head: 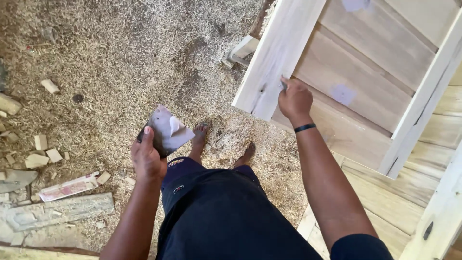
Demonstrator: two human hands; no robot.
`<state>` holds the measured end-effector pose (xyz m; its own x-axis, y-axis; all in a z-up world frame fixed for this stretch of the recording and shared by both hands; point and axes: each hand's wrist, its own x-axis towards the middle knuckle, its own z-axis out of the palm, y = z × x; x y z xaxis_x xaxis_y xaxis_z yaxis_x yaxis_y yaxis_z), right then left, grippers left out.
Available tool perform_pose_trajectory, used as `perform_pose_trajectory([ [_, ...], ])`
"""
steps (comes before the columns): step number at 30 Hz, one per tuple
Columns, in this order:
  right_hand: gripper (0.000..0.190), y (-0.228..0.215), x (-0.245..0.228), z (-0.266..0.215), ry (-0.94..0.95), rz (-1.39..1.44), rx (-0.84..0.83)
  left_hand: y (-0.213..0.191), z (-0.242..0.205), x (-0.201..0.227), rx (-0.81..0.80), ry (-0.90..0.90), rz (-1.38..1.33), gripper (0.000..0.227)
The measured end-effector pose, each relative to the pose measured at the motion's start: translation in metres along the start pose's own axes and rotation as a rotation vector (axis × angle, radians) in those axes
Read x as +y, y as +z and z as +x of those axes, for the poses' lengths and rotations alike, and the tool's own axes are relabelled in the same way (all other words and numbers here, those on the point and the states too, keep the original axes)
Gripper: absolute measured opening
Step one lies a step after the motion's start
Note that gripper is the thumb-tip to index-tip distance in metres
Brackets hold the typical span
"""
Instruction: Sand and scrape a wooden door frame to prepare it for finishing.
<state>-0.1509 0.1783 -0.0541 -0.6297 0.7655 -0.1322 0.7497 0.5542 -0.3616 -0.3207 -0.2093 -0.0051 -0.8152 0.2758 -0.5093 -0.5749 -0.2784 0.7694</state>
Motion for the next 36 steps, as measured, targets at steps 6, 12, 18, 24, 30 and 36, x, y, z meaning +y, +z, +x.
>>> perform_pose_trajectory([
  [6,0.032,-0.028,-0.007,-0.044,-0.347,-0.07,-0.058,0.003,0.0,-0.016,-0.013,-0.033,-0.005,0.042],
  [12,0.039,-0.008,0.004,-0.094,-0.398,-0.118,0.031,0.013,-0.004,-0.014,-0.065,-0.034,0.003,0.039],
  [18,0.038,-0.014,0.013,-0.104,-0.392,-0.128,-0.042,0.031,-0.011,0.0,-0.077,-0.028,-0.013,0.037],
  [24,0.04,-0.037,0.028,-0.022,-0.181,-0.031,0.022,0.016,-0.007,-0.002,-0.078,-0.018,-0.018,0.036],
  [30,0.04,-0.016,0.013,-0.014,-0.206,-0.033,-0.091,0.011,-0.018,-0.003,-0.083,0.003,-0.009,0.037],
  [36,0.026,-0.033,-0.016,-0.081,-0.292,-0.098,-0.231,0.013,-0.015,-0.022,-0.073,-0.035,-0.011,0.037],
])
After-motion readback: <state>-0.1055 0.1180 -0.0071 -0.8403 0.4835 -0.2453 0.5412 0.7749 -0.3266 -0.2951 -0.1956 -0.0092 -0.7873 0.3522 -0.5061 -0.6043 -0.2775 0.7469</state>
